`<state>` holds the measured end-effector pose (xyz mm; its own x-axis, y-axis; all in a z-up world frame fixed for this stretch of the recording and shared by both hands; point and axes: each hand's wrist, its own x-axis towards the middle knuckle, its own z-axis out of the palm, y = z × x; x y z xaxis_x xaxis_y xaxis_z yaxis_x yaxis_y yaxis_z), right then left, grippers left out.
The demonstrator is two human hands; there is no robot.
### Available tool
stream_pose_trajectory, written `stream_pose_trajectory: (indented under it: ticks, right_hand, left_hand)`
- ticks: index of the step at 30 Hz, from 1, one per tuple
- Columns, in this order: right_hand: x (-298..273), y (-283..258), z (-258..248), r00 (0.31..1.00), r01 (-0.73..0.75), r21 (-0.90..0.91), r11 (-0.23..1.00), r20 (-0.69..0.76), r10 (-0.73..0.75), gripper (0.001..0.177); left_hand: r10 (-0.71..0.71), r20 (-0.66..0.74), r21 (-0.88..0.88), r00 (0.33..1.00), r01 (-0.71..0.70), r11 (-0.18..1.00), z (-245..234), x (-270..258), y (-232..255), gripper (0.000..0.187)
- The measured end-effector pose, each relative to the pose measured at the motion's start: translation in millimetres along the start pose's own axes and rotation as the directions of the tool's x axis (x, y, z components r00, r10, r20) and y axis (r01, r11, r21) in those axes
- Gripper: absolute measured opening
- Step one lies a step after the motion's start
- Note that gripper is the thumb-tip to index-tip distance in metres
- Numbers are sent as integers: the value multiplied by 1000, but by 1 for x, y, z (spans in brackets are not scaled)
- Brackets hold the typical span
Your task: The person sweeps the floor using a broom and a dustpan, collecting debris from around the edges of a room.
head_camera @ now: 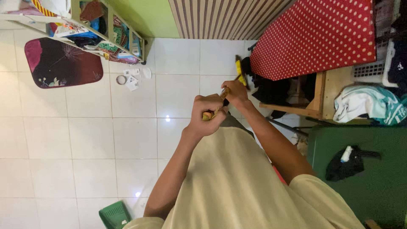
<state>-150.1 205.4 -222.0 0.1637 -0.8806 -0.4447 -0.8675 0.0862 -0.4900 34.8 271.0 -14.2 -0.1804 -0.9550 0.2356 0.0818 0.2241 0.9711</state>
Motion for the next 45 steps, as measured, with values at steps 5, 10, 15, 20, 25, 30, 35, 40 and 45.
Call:
stream_pose_trajectory:
  ticks: [5, 10, 15, 20, 25, 30, 35, 40, 45]
  right_hand:
    - [-13, -1, 25, 989, 137, 182, 974, -85, -123, 17]
    - [-24, -16, 41, 979, 169, 231, 958, -152, -136, 15]
    - [-38, -28, 45, 964, 235, 118, 965, -154, -216, 14]
    - [-58, -39, 42, 962, 211, 118, 970, -200, -185, 15]
    - [-83, -48, 36, 993, 16, 207, 978, -115, 8, 16]
    - [-97, -35, 40, 980, -46, 98, 994, -188, 64, 19]
    - [-98, -2, 49, 963, -112, 75, 991, -239, 127, 20]
    - [-90, 31, 52, 968, -146, 13, 989, -205, 145, 12]
    - [-78, 49, 64, 970, -12, 195, 981, -234, 58, 12]
  left_hand:
    - [-13, 18, 13, 1000, 12, 1000, 0, -16, 5, 30]
    - [-12, 8, 33, 1000, 12, 999, -9, -31, 14, 24]
    - [50, 58, 63, 997, -54, 997, -19, -45, 30, 22]
    - [92, 78, 34, 993, -95, 995, -26, -57, 40, 30]
    - [89, 132, 2, 987, -90, 996, -35, -63, 47, 29]
    - [128, 149, -47, 981, -122, 991, -33, -62, 42, 31]
    - [132, 176, -126, 975, -111, 986, -21, -62, 22, 31]
    - [60, 212, -82, 975, -43, 996, -1, -63, 2, 33]
    - [34, 175, -83, 984, -20, 996, 8, -60, -2, 29]
